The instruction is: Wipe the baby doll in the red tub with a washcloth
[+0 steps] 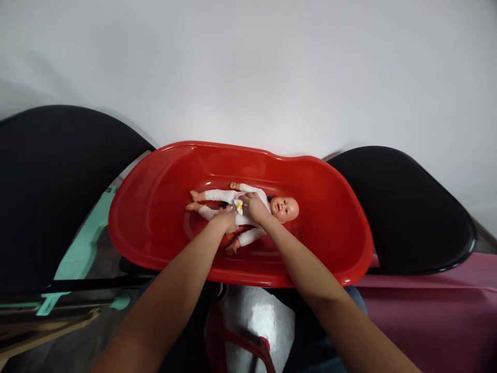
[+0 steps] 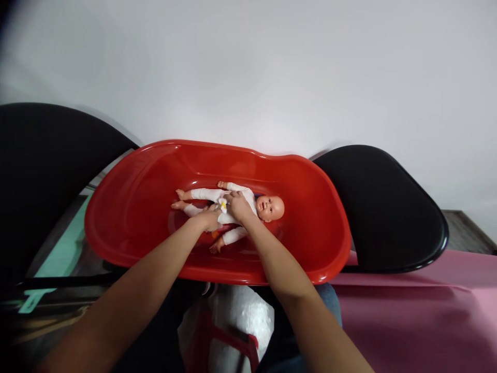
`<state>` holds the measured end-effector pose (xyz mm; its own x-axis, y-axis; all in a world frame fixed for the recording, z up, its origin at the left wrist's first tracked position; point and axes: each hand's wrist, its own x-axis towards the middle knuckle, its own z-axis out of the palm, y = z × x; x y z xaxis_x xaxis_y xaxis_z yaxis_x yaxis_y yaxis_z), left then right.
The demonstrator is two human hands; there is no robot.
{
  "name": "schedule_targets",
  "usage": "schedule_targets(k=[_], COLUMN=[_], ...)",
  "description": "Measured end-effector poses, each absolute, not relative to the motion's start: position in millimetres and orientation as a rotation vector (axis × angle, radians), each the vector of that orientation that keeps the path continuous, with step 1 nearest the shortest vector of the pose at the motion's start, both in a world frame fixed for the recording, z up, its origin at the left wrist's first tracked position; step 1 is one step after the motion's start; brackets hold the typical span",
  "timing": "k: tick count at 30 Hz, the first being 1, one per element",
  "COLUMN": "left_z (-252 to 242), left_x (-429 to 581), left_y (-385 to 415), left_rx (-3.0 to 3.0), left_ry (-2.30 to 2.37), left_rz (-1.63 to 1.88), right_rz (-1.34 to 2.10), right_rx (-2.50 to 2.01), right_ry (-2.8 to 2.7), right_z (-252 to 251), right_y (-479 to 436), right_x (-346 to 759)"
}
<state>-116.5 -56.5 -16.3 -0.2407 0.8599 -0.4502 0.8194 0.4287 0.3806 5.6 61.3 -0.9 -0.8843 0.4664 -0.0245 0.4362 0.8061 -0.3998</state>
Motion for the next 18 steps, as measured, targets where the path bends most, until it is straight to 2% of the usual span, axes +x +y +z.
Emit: schedule_targets(k=[4, 8, 18], left_z=[-7, -1, 6], left_x=[-115, -115, -114], left_y=[-60, -64, -61], left_rx=[1.394, 1.36, 1.325], left_ry=[2.079, 2.091, 2.051], left_rz=[-0.102, 0.033, -0.086], right_rz=[0.611, 0.5, 0.501], right_rx=[-0.902, -1.237, -1.218], right_ry=[-2.726, -2.465, -2.834], right_z=[14, 25, 5], right_y=[73, 91, 82], right_x=[10, 20, 14])
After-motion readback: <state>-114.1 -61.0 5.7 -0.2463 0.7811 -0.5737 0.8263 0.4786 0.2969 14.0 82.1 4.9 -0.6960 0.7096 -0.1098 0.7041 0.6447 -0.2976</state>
